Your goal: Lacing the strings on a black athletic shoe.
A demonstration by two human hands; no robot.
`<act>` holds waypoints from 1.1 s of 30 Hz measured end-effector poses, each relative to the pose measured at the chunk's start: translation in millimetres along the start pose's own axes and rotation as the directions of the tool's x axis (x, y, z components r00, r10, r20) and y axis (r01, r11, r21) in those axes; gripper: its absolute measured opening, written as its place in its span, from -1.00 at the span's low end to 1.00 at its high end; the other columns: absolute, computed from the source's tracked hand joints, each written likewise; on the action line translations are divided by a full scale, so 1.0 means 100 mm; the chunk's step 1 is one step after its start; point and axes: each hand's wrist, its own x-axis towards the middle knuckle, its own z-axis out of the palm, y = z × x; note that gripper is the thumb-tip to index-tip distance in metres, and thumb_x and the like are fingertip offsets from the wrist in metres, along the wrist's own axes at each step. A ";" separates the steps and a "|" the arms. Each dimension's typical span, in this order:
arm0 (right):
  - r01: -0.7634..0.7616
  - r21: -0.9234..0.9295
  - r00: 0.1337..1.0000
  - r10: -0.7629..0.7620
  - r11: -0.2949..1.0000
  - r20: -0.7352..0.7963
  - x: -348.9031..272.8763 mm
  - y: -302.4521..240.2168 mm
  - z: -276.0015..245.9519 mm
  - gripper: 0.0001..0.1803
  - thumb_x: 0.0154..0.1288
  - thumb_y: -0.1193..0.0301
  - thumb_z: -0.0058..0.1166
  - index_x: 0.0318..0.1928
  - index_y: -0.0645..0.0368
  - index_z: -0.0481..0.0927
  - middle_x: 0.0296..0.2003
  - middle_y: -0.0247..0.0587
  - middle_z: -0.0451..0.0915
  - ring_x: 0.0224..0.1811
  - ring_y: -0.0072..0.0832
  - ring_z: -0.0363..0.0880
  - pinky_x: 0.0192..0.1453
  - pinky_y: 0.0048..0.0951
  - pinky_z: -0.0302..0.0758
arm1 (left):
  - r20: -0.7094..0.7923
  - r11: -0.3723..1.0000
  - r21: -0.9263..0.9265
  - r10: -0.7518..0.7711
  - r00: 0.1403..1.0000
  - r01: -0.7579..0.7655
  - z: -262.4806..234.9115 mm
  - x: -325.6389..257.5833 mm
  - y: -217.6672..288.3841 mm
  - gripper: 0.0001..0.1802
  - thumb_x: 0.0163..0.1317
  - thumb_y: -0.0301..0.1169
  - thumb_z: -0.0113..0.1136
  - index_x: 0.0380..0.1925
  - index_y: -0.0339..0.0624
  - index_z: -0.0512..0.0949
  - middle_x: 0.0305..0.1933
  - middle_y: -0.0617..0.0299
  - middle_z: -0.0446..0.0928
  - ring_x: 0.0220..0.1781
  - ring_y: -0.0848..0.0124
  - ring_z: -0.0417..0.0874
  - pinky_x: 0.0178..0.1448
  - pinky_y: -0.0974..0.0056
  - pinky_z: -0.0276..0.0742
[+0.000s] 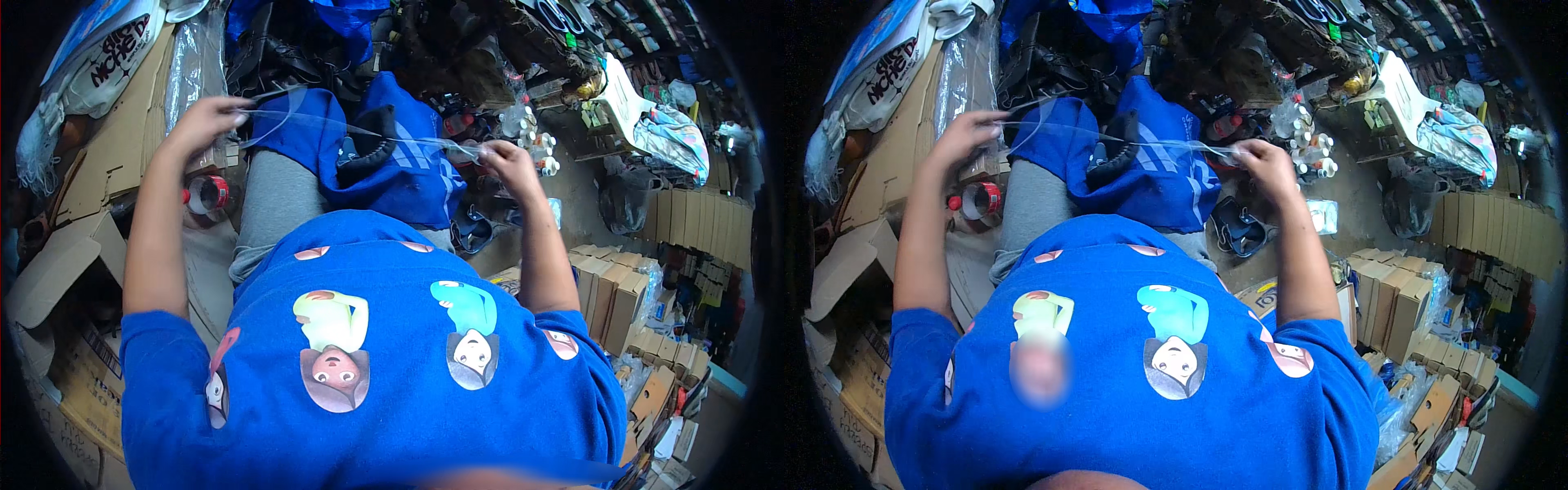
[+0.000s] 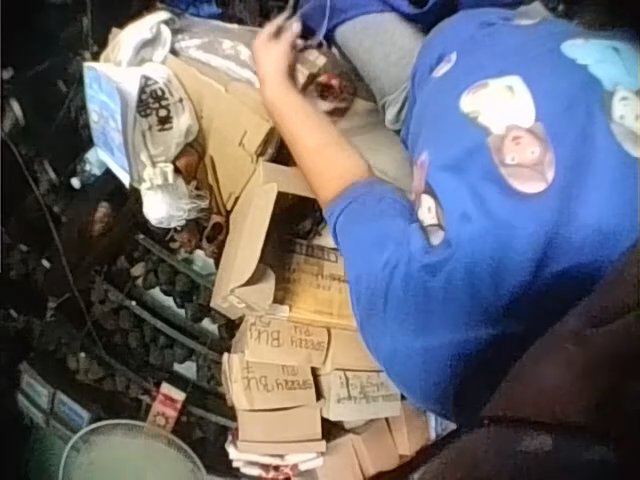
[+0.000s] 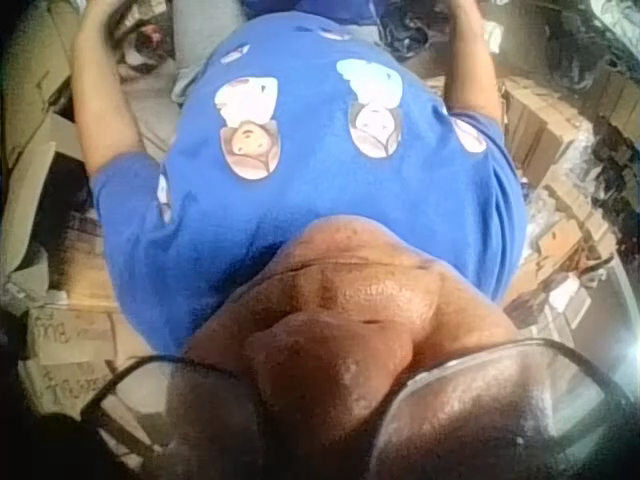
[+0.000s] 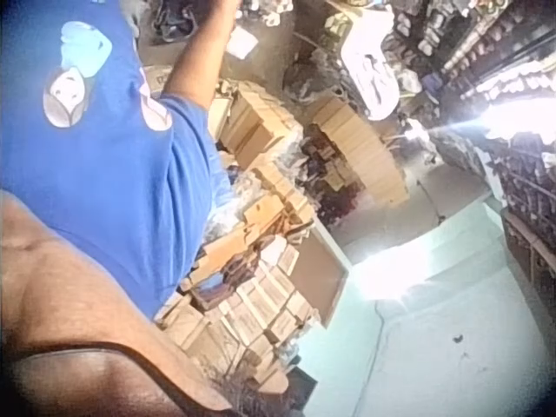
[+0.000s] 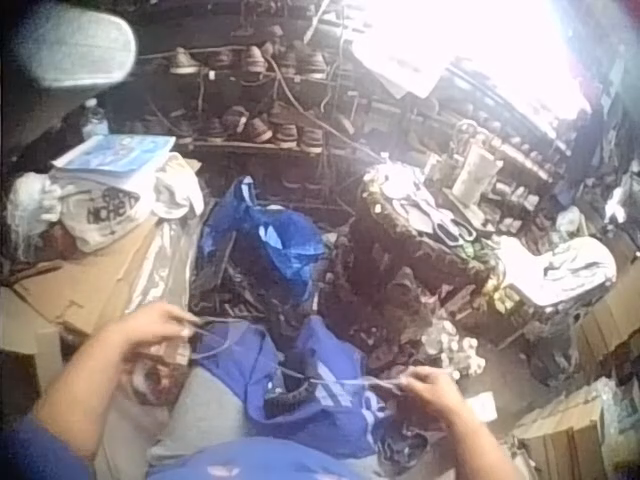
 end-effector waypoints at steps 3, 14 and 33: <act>0.173 -0.351 0.982 -0.190 0.920 -0.015 -0.08 -0.02 -0.29 -0.46 0.13 0.34 0.25 0.12 0.26 0.49 -0.02 -0.09 0.57 -0.04 -0.43 0.56 0.07 -0.40 0.47 | -0.519 0.989 0.023 0.139 0.843 -0.149 -0.07 -0.38 0.02 -0.59 0.02 -0.46 0.29 -0.06 -0.24 0.57 -0.08 0.11 0.56 -0.01 0.24 0.59 0.20 0.27 0.42; 0.386 -0.392 0.827 -0.125 0.835 0.548 0.46 -1.65 0.62 -0.55 0.19 0.03 0.22 -0.25 0.21 0.59 -0.52 -0.27 0.52 -0.37 -0.55 0.44 -0.22 -0.45 0.40 | 0.160 0.777 0.393 0.469 0.868 -0.492 1.44 -0.09 0.91 -0.65 -0.04 -0.40 0.37 -0.19 -0.20 0.58 -0.13 0.10 0.48 -0.12 0.11 0.59 -0.04 0.16 0.50; 0.180 -0.041 0.901 -0.148 0.983 0.408 0.00 -1.47 0.79 -0.66 0.19 0.19 0.12 -0.36 0.28 0.61 -0.58 -0.29 0.51 -0.50 -0.59 0.43 -0.37 -0.44 0.39 | 0.216 0.880 0.146 0.418 0.882 -0.453 1.22 0.49 1.14 -0.70 0.09 -0.39 0.26 -0.15 -0.19 0.56 -0.06 0.09 0.50 0.05 0.23 0.50 0.19 0.23 0.37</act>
